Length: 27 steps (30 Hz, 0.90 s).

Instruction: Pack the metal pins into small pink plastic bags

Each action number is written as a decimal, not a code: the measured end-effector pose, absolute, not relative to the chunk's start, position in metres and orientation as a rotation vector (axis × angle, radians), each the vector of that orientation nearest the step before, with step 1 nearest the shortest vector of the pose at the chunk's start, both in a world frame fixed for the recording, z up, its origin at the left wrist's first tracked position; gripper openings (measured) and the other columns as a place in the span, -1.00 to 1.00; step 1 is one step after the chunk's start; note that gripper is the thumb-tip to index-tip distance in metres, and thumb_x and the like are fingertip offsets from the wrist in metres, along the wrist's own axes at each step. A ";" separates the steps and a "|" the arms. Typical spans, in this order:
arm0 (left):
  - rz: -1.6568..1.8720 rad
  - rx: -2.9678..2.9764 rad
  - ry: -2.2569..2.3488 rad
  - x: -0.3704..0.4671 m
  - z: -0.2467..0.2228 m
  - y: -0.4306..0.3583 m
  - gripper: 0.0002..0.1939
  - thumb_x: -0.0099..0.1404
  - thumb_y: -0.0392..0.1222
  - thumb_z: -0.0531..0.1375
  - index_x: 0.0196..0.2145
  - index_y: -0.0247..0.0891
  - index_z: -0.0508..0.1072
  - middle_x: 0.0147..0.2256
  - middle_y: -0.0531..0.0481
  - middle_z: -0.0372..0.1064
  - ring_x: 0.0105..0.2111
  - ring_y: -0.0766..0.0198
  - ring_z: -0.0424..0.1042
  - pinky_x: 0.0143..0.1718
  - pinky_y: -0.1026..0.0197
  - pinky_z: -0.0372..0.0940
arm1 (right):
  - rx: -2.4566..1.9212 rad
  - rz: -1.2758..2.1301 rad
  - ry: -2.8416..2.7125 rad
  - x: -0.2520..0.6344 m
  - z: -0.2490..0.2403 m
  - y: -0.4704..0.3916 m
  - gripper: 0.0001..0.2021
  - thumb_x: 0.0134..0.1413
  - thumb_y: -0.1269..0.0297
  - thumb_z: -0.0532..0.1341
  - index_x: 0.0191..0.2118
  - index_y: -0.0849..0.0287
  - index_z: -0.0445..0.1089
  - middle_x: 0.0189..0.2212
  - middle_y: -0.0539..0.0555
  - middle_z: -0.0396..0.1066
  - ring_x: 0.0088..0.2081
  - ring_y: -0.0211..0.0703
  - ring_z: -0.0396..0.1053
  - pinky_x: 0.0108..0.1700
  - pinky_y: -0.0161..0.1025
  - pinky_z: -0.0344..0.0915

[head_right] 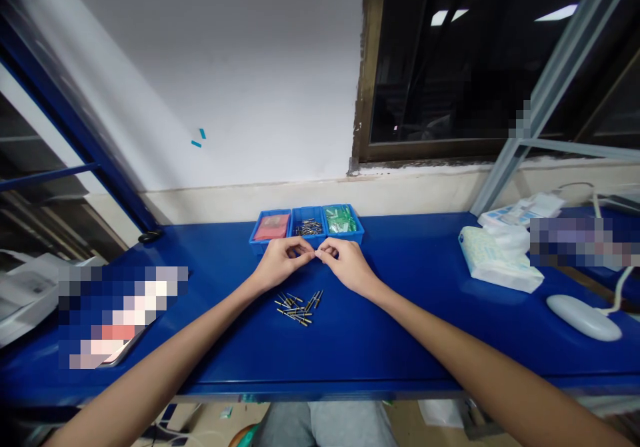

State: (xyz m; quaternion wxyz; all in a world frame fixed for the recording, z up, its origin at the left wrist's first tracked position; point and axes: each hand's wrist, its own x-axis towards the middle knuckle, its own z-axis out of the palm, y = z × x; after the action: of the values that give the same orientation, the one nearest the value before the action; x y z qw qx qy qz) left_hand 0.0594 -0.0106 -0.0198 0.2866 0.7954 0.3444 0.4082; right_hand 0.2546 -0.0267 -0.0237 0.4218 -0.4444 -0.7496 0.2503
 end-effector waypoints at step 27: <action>1.135 1.803 0.827 0.064 -0.024 -0.009 -0.78 0.30 -0.10 0.26 -0.27 -0.30 0.33 -0.45 -0.04 0.49 -0.41 0.24 0.54 -0.42 0.29 0.40 | -1.060 0.477 -1.974 0.253 -0.018 -0.028 -0.89 0.21 0.33 0.16 -0.33 0.17 0.40 -0.42 0.00 0.48 -0.42 -0.25 0.38 -0.34 -0.32 0.25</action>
State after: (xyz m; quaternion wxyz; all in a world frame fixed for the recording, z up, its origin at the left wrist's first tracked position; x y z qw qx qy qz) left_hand 0.0643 -0.0090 -0.0242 0.4151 0.7177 0.3291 0.4520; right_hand 0.2527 -0.0283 -0.0178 0.4127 -0.4215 -0.7849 0.1895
